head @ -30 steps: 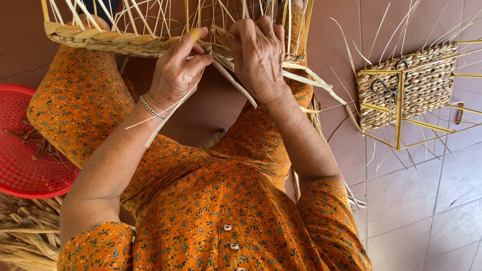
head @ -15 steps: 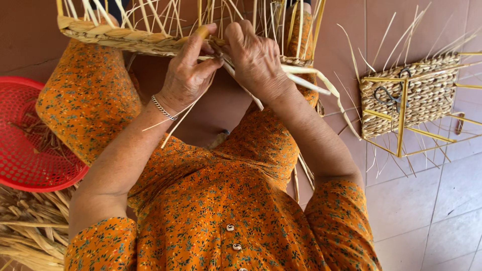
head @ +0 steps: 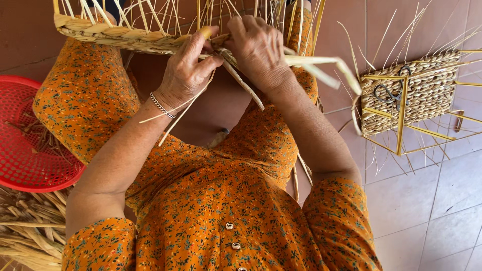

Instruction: The person sits on the floor weaving dried seagrass strands around a metal frame basket, tucking and tightening strands to build up the woven side wall. They reach for new strands from a pile on the floor and work the weave around the frame edge.

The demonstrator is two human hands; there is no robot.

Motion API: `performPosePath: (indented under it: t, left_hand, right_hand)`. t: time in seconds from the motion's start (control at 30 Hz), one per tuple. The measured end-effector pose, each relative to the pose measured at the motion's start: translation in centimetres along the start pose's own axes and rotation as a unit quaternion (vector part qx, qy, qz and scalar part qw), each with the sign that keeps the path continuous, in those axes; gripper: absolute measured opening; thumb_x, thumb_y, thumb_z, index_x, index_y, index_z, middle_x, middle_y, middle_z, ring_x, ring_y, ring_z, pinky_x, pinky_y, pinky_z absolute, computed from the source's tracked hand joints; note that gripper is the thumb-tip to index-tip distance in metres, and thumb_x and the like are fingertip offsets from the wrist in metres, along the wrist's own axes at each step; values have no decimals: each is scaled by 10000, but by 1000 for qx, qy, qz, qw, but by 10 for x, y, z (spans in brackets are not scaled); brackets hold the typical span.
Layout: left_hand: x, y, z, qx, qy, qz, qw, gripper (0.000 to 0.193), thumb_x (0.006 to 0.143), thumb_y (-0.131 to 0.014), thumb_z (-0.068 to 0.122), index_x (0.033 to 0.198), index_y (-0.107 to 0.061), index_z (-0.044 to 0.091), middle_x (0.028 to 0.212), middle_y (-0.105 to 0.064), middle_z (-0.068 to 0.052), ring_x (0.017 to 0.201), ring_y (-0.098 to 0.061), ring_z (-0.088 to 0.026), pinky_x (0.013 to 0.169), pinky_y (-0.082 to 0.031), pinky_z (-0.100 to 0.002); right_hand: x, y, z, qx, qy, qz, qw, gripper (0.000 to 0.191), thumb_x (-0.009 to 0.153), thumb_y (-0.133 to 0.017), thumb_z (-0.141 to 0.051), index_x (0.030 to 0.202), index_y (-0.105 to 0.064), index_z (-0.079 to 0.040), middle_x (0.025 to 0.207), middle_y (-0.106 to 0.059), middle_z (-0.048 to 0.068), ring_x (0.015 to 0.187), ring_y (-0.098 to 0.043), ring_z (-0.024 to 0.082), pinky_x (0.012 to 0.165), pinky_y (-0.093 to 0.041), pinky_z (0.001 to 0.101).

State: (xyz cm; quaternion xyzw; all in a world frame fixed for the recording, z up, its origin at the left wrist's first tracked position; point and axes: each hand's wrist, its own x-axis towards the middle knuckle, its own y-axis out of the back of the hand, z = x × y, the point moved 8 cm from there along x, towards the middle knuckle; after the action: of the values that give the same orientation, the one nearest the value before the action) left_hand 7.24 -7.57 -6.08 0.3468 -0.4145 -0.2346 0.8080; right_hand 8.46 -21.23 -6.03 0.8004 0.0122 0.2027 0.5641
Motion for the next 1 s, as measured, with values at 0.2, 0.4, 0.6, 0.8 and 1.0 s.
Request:
performPosePath:
  t: [0.2, 0.4, 0.6, 0.8, 1.0]
  left_hand:
    - [15, -5, -1, 25, 12, -16, 999, 164, 978, -755, -47, 1035, -632, 45, 1060, -685, -110, 932, -696, -236, 884, -613, -364]
    - [36, -31, -26, -27, 93, -18, 995, 174, 945, -755, -53, 962, -610, 41, 840, -698, -75, 702, -676, -195, 647, -537, -352]
    - [43, -43, -40, -22, 107, -14, 994, 221, 884, -758, -67, 902, -599, 86, 762, -679, -32, 642, -666, -155, 622, -544, -326]
    - [38, -40, -39, -73, 118, -3, 990, 356, 940, -792, -84, 1139, -538, 65, 809, -688, -41, 674, -697, -140, 580, -554, -266]
    - [36, -20, -37, -79, 136, 34, 987, 626, 901, -785, -117, 1338, -372, 57, 791, -674, -55, 675, -704, -188, 570, -550, -309]
  right_hand:
    - [-6, 6, -9, -54, 25, 12, 998, 197, 994, -705, -55, 966, -515, -101, 847, -591, 49, 752, -642, 184, 622, -544, 357]
    - [-37, 19, 19, 106, -78, -16, 991, 125, 982, -720, -143, 998, -619, -71, 764, -704, 74, 588, -686, 236, 496, -515, 403]
    - [-59, 7, 28, 247, -174, -37, 953, 175, 1064, -676, -213, 967, -607, -85, 713, -709, 41, 583, -727, 190, 521, -574, 345]
    - [-47, 67, -8, -8, -26, 121, 992, 201, 881, -770, -184, 824, -599, -95, 769, -671, 126, 648, -667, 313, 582, -543, 434]
    - [3, 18, 11, 113, -152, -24, 982, 71, 1003, -672, -110, 1020, -711, -53, 890, -745, 121, 677, -713, 329, 592, -541, 464]
